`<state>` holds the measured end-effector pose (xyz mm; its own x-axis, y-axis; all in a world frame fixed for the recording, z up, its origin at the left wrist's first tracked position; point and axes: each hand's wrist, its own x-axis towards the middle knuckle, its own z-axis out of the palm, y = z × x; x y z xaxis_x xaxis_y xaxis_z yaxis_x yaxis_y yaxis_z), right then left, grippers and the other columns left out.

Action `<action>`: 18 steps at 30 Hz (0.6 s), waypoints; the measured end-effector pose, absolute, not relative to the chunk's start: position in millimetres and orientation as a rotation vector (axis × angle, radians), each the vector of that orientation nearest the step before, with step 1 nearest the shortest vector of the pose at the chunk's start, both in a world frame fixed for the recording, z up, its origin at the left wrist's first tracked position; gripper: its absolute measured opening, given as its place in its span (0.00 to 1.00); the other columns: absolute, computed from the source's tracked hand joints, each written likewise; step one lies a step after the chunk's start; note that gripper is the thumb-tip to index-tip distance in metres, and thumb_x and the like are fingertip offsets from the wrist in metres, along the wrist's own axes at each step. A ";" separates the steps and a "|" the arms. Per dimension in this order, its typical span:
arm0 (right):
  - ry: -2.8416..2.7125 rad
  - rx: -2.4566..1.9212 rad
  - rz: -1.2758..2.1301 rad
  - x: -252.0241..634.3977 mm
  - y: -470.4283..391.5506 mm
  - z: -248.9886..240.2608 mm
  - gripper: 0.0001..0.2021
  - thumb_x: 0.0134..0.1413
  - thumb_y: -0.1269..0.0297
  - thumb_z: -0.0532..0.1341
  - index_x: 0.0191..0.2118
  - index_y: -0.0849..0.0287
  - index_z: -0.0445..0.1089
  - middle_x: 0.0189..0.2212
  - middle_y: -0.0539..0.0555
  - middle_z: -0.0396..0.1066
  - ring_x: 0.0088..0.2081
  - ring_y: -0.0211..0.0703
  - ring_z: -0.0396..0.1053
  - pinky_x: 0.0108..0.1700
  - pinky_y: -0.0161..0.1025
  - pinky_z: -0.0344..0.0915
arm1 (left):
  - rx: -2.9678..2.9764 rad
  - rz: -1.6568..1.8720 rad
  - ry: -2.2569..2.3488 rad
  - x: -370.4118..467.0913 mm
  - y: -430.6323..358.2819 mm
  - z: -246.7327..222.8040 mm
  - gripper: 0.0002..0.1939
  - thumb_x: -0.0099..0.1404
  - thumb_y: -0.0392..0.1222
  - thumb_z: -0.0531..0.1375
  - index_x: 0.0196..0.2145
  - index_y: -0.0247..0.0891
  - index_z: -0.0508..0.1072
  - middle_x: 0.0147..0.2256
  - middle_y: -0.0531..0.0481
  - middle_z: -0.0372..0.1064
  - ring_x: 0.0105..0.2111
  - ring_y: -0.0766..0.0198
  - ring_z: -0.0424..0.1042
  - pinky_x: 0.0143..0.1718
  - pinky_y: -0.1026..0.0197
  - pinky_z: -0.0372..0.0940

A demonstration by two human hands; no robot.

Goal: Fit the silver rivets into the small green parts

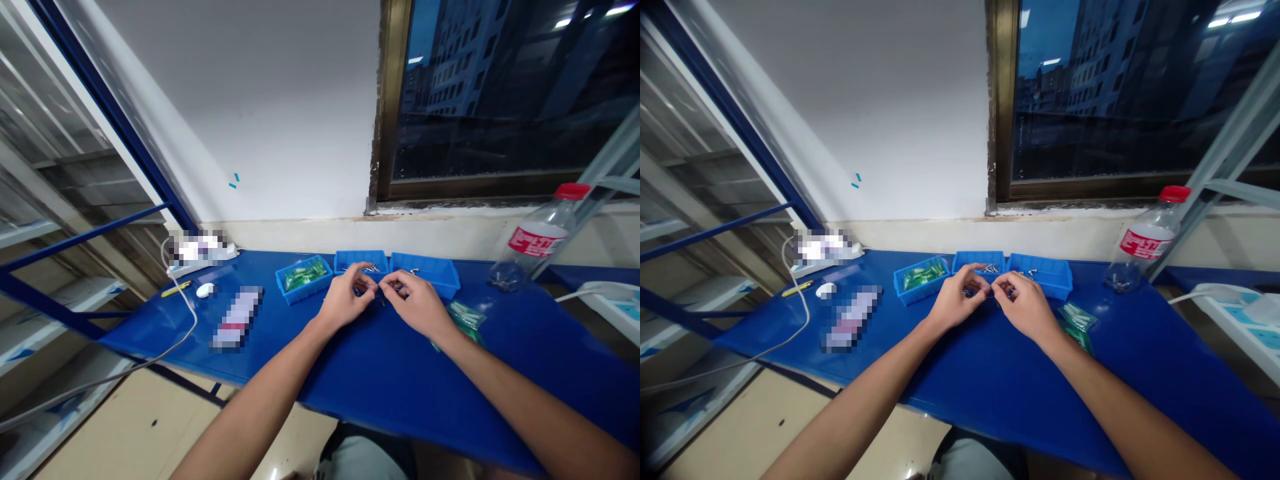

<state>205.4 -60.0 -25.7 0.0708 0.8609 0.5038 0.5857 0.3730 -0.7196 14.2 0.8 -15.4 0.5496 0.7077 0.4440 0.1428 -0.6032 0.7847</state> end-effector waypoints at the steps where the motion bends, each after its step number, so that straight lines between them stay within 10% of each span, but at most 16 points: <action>1: -1.617 -1.319 0.353 205.9 -60.0 -26.1 0.10 0.67 0.57 0.60 0.39 0.54 0.77 0.37 0.54 0.78 0.36 0.46 0.75 0.37 0.41 0.70 | 2.028 1.044 0.685 14.7 1.0 -14.3 0.26 0.68 0.36 0.64 0.62 0.38 0.68 0.41 0.47 0.80 0.39 0.62 0.80 0.46 0.60 0.75; 18: -1.410 -1.360 0.566 219.9 -49.8 -34.0 0.19 0.67 0.44 0.59 0.43 0.56 0.76 0.30 0.54 0.78 0.30 0.45 0.75 0.30 0.39 0.68 | 2.687 0.685 0.653 7.1 8.6 -20.4 0.12 0.72 0.42 0.61 0.49 0.38 0.80 0.52 0.41 0.79 0.53 0.51 0.76 0.60 0.51 0.67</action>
<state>219.9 -49.8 -34.0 0.1940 0.9169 0.3488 0.4220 0.2430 -0.8735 7.1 8.6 -20.4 0.7839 0.4927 0.3779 0.3539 -0.8546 0.3800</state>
